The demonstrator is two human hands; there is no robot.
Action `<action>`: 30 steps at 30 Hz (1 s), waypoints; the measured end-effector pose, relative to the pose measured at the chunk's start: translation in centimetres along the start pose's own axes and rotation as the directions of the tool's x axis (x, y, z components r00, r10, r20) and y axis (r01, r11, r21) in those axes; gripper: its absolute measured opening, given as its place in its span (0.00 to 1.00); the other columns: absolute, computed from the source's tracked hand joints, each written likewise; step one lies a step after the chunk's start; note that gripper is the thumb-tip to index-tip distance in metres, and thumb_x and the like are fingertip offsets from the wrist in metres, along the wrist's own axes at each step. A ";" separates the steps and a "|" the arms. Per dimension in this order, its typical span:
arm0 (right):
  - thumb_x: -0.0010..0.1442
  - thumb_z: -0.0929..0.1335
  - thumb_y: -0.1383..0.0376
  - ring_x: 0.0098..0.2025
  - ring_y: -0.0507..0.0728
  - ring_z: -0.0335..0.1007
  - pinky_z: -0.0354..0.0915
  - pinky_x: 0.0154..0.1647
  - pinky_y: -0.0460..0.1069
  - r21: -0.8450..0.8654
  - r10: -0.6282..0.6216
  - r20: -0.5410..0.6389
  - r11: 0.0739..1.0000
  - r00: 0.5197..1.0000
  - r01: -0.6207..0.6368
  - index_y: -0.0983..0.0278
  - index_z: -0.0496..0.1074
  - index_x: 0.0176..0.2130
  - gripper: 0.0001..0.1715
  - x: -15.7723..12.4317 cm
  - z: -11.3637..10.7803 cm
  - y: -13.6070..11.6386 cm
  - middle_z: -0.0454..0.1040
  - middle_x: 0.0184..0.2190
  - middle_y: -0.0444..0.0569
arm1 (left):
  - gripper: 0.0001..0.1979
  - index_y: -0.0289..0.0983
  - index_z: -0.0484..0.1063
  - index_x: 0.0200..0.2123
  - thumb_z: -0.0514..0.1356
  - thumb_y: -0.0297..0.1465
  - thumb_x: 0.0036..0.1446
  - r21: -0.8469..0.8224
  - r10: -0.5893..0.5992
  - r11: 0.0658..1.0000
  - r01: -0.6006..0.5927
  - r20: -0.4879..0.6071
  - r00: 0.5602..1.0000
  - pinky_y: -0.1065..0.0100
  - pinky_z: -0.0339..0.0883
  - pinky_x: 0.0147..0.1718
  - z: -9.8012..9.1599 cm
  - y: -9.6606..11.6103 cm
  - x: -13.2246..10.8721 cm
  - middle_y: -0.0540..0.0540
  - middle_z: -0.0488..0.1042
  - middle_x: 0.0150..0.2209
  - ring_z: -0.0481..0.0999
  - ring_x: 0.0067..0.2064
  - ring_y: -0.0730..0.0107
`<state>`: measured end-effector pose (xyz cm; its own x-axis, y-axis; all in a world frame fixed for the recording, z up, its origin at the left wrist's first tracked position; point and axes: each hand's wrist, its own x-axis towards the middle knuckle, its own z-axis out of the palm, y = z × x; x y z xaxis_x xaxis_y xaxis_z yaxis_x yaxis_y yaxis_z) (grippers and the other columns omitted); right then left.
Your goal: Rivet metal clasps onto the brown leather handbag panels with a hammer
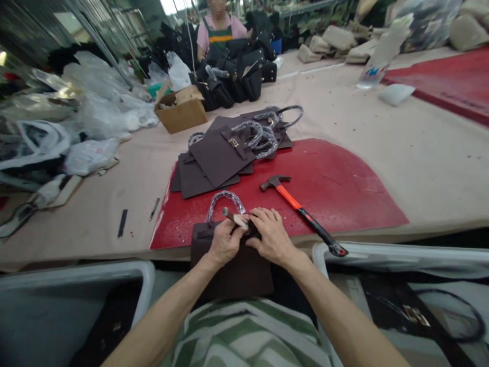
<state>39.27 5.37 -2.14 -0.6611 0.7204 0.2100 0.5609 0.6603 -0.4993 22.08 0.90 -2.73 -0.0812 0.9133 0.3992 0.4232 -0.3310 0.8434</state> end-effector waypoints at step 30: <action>0.53 0.69 0.65 0.63 0.68 0.60 0.49 0.62 0.71 0.158 0.137 -0.050 0.979 0.989 -0.128 0.59 0.69 0.32 0.04 1.2 0.9 0.0 0.74 0.56 0.49 | 0.05 0.39 0.74 0.37 0.60 0.33 0.65 0.746 -0.135 0.666 0.006 0.112 0.984 0.62 0.68 0.47 -13.1 -2.2 -2.2 0.45 0.74 0.41 0.73 0.44 0.61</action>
<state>38.00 6.06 -2.69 -0.5520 0.8139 0.1812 0.5551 0.5208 -0.6485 9.50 -3.45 -0.72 -0.0358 0.9705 0.2384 0.9545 -0.0374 0.2957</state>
